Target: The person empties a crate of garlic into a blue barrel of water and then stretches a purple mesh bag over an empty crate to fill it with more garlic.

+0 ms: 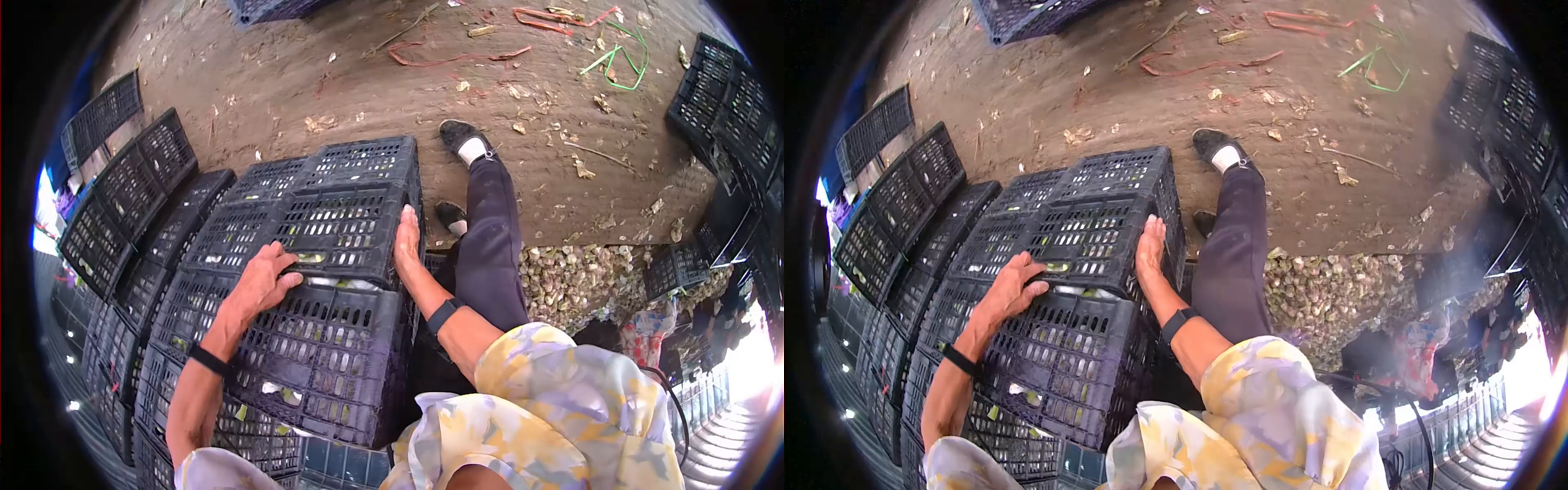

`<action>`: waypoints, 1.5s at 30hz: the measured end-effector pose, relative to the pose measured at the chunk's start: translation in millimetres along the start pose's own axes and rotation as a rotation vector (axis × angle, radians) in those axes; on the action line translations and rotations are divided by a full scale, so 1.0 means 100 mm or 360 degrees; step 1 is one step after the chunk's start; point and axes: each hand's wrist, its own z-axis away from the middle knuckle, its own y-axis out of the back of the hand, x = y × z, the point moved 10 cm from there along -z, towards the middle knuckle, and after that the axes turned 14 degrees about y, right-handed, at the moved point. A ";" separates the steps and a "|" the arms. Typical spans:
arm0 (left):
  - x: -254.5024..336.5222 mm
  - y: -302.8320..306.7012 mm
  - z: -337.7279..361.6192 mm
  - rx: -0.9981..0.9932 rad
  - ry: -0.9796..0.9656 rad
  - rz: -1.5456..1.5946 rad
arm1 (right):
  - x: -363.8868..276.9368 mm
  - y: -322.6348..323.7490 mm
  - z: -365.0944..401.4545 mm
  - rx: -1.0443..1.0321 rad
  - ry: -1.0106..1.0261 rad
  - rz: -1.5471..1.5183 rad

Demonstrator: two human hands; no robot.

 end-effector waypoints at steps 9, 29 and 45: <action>-0.18 -0.07 0.04 -0.0407 0.0195 -0.0779 | 0.06 0.07 0.32 -0.0145 -0.0441 -0.0558; -1.45 -5.97 4.67 0.1458 0.1819 0.4034 | -2.28 -0.09 5.32 -0.1790 0.2231 0.1668; -1.36 -5.88 4.35 0.1520 0.1080 0.4358 | -2.43 -0.80 5.64 -0.1579 0.2660 0.1831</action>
